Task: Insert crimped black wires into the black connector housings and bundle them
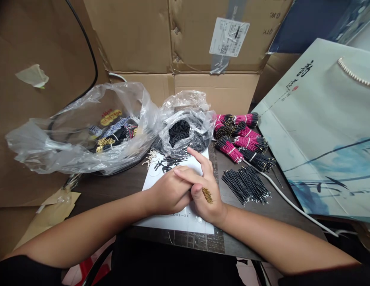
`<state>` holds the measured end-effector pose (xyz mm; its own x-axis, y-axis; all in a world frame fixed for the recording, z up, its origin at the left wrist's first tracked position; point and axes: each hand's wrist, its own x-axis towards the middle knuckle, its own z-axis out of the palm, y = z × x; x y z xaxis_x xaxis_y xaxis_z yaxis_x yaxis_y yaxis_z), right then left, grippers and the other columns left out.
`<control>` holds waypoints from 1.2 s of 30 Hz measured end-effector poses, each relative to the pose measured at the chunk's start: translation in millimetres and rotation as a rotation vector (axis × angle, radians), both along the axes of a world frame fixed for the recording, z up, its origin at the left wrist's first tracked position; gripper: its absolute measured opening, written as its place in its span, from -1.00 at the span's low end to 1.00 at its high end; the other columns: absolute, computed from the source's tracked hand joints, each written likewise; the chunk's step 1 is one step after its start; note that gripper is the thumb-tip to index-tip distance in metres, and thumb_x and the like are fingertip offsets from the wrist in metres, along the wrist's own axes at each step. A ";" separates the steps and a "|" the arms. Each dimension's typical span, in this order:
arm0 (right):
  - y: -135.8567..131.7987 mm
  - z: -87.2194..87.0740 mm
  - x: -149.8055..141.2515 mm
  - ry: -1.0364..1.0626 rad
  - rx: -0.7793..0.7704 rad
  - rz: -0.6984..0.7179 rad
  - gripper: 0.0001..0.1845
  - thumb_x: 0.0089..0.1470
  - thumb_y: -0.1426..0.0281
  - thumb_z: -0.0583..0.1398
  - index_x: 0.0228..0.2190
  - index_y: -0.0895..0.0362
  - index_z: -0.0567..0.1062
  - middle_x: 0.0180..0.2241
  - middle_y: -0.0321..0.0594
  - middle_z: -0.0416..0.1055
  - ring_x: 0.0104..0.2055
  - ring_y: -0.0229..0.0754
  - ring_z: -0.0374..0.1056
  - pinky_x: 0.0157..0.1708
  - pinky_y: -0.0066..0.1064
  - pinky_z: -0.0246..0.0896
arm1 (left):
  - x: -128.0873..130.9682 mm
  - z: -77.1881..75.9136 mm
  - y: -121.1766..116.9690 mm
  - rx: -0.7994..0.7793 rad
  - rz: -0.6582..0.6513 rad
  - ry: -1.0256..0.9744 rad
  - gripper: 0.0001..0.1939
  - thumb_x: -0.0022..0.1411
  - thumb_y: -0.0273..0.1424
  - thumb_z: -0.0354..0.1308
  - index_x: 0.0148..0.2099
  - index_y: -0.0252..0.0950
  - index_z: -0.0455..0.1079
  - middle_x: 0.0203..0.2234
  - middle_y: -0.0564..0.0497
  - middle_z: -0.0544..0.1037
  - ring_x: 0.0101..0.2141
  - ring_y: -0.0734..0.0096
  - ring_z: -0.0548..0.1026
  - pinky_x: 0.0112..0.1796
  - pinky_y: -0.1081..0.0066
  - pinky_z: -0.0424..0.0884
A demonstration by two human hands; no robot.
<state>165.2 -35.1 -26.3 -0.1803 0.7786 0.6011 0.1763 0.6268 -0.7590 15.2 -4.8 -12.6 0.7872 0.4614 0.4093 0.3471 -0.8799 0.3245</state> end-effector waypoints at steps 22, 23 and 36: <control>14.3 30.8 28.2 -0.874 0.704 -0.307 -0.64 0.08 0.40 0.18 -0.69 0.11 0.25 -0.68 -0.34 0.10 -0.58 -0.28 -0.07 -0.51 -0.32 -0.13 | -5.5 1.8 -10.7 -0.156 0.204 0.093 -0.86 0.21 -0.32 -0.05 -0.34 -0.28 0.18 -0.61 0.05 0.38 -0.58 0.37 0.37 -0.52 0.42 0.20; 12.8 31.2 26.4 -0.889 0.719 -0.284 -0.65 0.08 0.40 0.18 -0.68 0.11 0.27 -0.68 -0.33 0.12 -0.58 -0.28 -0.06 -0.50 -0.32 -0.12 | -4.8 2.2 -11.8 -0.192 0.226 0.085 -0.87 0.20 -0.32 -0.03 -0.35 -0.27 0.17 -0.61 0.07 0.36 -0.58 0.39 0.36 -0.53 0.43 0.19; 2.6 68.0 23.1 -0.860 0.725 -0.047 -0.63 0.18 0.14 0.09 -0.44 0.15 0.48 -0.57 -0.21 0.35 -0.50 -0.19 0.23 -0.45 -0.25 0.13 | 11.0 -9.1 -26.2 -0.592 -0.039 -0.294 -0.89 0.16 -0.43 0.08 -0.40 -0.35 0.27 -0.51 0.04 0.44 -0.43 0.45 0.44 -0.48 0.50 0.32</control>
<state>188.3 -32.5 41.7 -0.7326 0.3129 0.6045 0.5006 0.8494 0.1671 26.1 -31.0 -21.7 0.7022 0.6477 0.2957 0.1419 -0.5343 0.8333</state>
